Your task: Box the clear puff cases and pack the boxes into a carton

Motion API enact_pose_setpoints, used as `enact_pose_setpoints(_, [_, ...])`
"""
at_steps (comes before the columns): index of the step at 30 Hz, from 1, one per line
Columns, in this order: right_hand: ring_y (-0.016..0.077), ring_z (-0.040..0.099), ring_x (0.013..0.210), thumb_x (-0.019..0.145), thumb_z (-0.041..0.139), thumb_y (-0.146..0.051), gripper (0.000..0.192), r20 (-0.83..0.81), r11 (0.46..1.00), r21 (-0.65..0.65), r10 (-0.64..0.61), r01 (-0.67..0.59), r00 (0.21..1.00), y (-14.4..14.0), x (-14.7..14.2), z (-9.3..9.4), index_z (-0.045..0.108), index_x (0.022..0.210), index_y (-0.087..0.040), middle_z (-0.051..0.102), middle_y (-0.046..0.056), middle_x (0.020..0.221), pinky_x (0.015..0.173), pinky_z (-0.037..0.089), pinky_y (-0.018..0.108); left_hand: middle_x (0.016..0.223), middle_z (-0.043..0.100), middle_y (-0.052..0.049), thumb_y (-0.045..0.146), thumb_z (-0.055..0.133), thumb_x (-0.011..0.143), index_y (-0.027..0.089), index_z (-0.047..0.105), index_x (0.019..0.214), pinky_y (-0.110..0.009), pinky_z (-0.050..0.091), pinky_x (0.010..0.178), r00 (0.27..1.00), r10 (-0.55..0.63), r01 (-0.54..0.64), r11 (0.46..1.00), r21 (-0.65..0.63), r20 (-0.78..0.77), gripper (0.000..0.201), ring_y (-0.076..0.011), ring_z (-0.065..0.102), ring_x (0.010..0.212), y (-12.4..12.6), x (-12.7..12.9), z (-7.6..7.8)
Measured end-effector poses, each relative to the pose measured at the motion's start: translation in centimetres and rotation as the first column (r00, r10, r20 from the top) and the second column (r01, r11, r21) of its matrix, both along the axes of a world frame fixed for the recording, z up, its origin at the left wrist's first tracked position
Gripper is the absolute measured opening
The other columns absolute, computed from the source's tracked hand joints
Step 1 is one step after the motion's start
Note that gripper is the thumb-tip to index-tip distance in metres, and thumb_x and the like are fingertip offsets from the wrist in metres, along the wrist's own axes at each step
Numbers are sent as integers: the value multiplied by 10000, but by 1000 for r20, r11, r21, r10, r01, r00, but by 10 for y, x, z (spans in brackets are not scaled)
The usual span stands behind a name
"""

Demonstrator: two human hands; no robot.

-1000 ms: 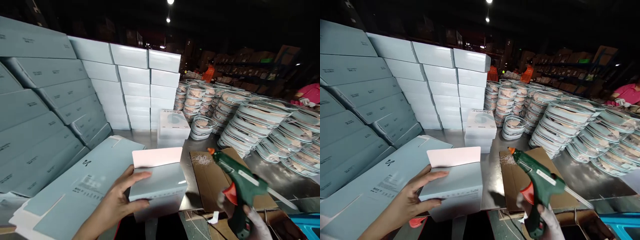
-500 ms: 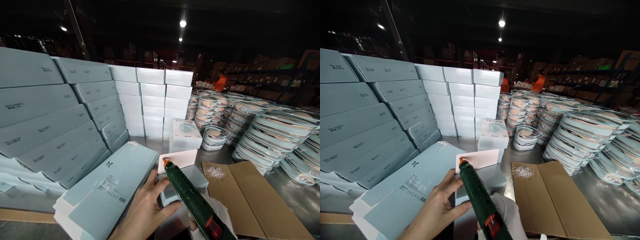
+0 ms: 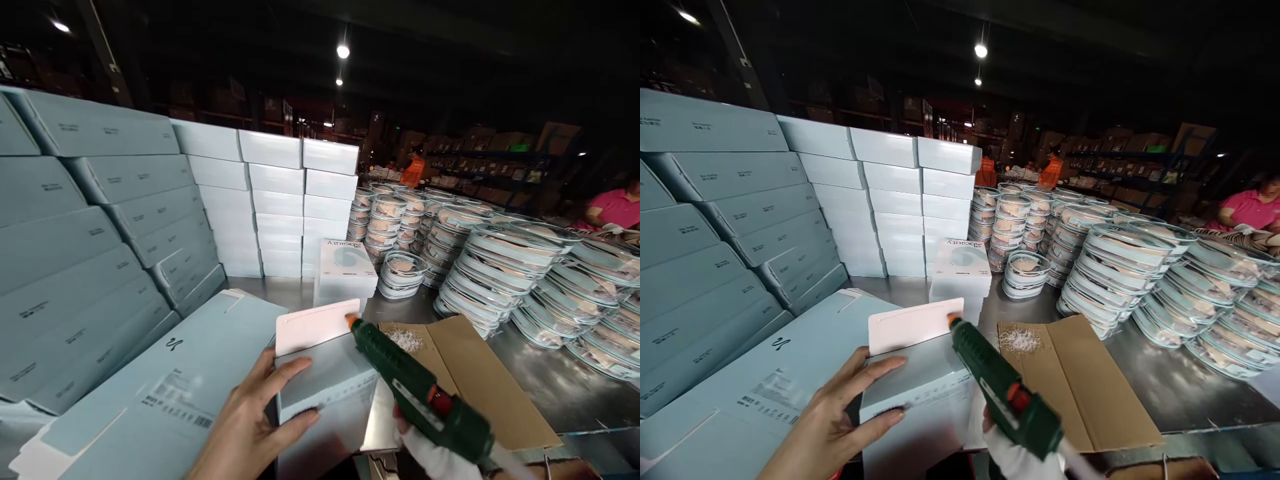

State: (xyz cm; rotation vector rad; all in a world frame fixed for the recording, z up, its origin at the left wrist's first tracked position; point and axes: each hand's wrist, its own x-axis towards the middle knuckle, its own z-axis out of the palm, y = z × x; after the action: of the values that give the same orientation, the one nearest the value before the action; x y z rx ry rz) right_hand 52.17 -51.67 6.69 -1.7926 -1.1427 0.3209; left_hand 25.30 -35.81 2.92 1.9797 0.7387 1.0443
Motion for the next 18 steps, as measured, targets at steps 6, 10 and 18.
enact_pose_setpoints(6, [303, 757, 654, 812, 606, -732, 527, -508, 998, 53, 10, 20, 861, -16, 32, 7, 739, 804, -222, 768, 111, 738, 673, 648, 455, 1399, 679, -84, 435, 854, 784, 413, 746, 1287, -409, 608, 987, 994, -112, 111, 993, 35, 22, 515, -333, 664, 1262, 18, -22, -16])
enact_pose_setpoints(10, [331, 766, 641, 769, 641, -757, 547, -516, 938, -278, -328, 208, 791, -30, 73, 6, 756, 741, -223, 763, 98, 656, 659, 638, 449, 1409, 691, -81, 304, 923, 698, 410, 789, 1214, -384, 615, 967, 983, -182, 182, 983, 12, -6, 543, -332, 688, 1253, 18, -28, -2])
enact_pose_setpoints(18, [292, 658, 1295, 686, 895, -477, 1089, 24, 974, 35, 221, -222, 975, 10, 17, 32, 352, 1615, -311, 626, 122, 1480, 1087, 519, 453, 1490, 613, -76, 304, 906, 743, 397, 774, 1232, -384, 599, 1006, 968, -249, 250, 967, -45, 32, 515, -328, 647, 1306, 20, -25, 4])
